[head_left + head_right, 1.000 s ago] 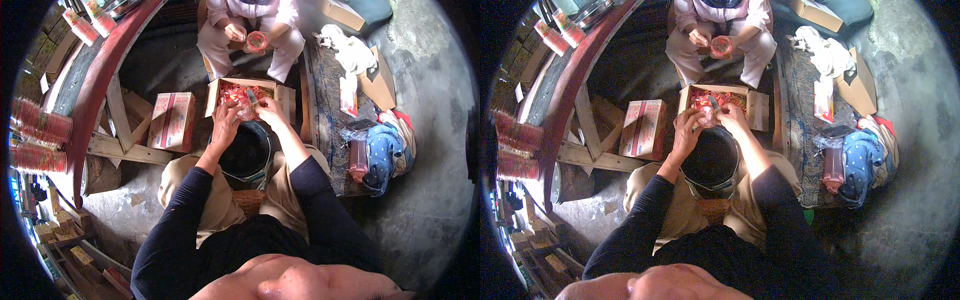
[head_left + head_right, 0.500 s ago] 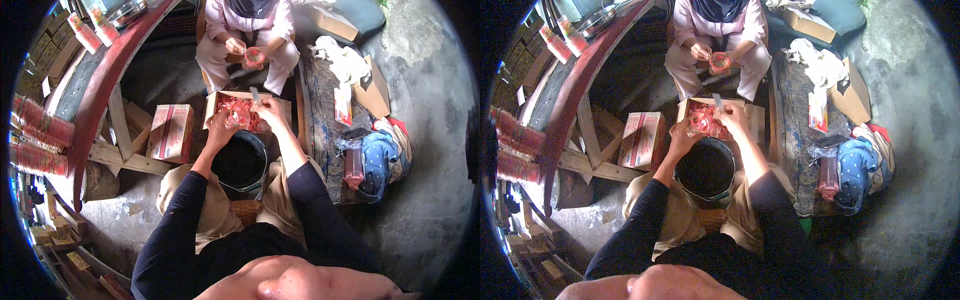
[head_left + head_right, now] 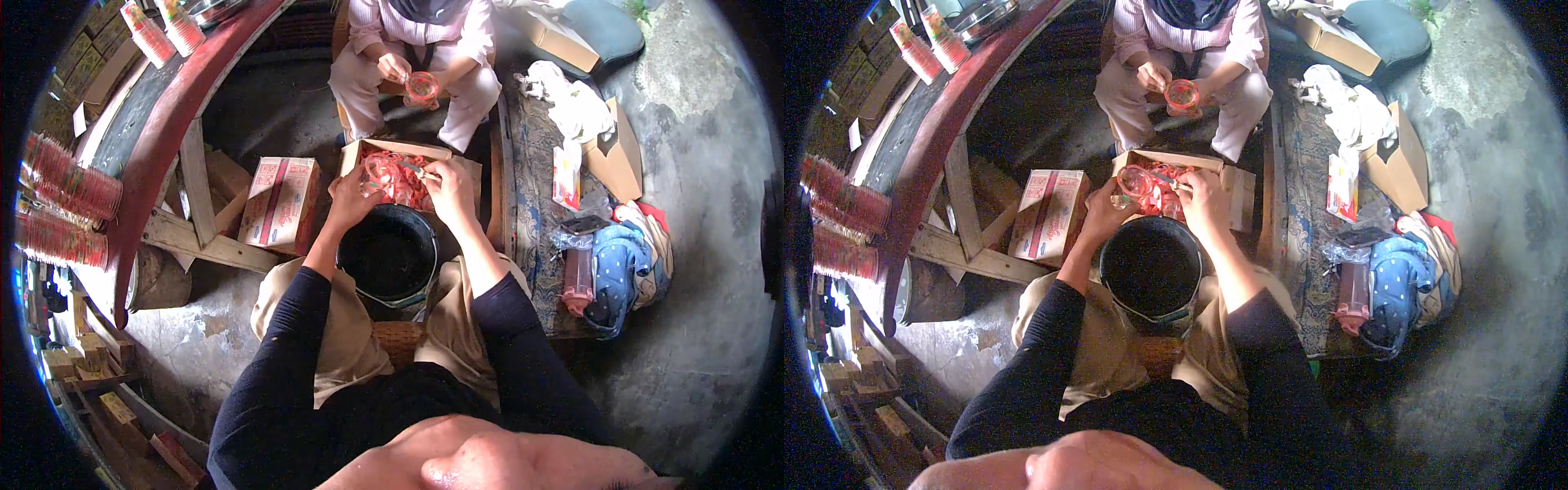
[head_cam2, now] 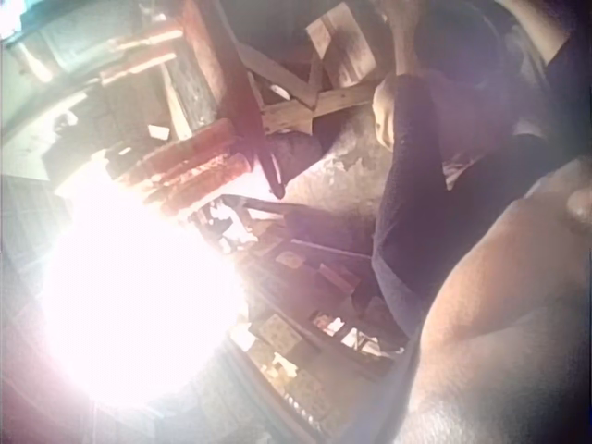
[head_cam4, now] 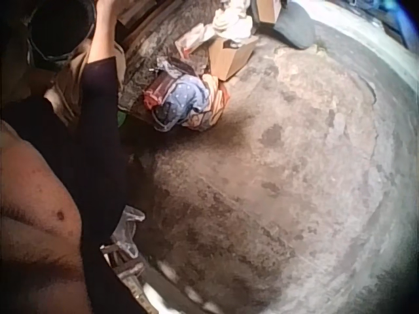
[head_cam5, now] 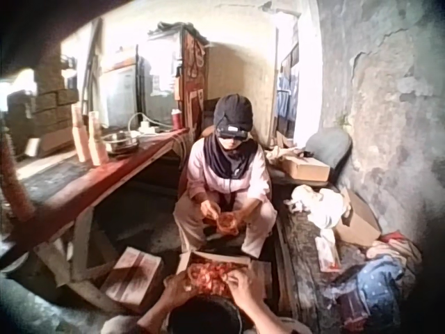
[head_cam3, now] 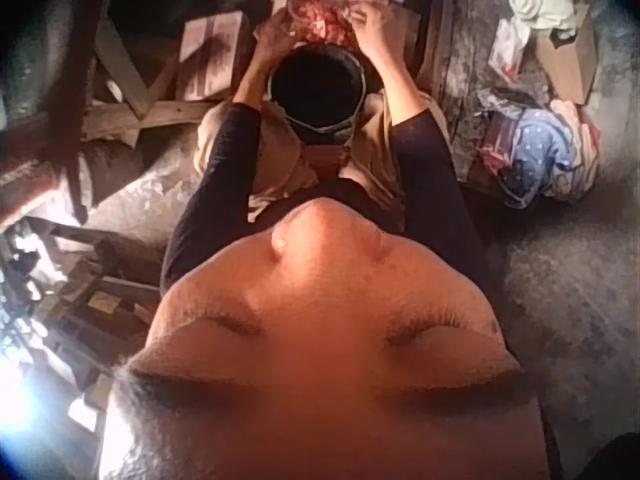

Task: The person picks up a green plate, places it to the side, and then proceeds to open several cardboard boxes and a bucket to sort through packaged food items.

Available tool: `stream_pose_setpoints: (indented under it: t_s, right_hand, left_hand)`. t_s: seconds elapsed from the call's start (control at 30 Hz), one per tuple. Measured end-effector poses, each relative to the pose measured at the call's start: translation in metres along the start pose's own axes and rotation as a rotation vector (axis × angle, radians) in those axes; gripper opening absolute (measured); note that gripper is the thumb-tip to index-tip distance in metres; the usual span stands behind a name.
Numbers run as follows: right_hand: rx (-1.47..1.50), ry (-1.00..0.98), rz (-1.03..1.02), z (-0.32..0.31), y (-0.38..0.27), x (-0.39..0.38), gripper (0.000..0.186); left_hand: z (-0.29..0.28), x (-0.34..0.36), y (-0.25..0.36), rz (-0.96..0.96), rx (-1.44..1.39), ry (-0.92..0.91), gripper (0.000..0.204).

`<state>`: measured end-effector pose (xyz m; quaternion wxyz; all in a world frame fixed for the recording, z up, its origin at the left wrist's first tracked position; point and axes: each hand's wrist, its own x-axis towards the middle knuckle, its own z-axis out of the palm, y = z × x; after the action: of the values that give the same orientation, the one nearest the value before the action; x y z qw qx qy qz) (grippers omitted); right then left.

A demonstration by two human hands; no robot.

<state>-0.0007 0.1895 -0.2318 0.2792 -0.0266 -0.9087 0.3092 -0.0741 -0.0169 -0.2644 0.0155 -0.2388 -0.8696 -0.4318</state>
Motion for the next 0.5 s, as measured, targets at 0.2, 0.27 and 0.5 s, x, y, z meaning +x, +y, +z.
stream_pose_setpoints:
  t_s: [0.2,0.27,0.5]
  right_hand:
    - [-0.032,-0.018,-0.068,0.001,-0.013,0.002,0.015]
    - [-0.043,-0.022,-0.072,0.001,-0.017,0.002,0.015]
    - [-0.075,-0.015,-0.162,0.006,-0.018,0.003,0.016]
  left_hand:
    - [-0.008,-0.003,0.009,-0.076,-0.019,-0.063,0.067]
    - [-0.008,-0.004,0.009,-0.088,0.006,-0.079,0.069]
    - [-0.001,-0.005,0.005,0.007,-0.035,-0.064,0.075]
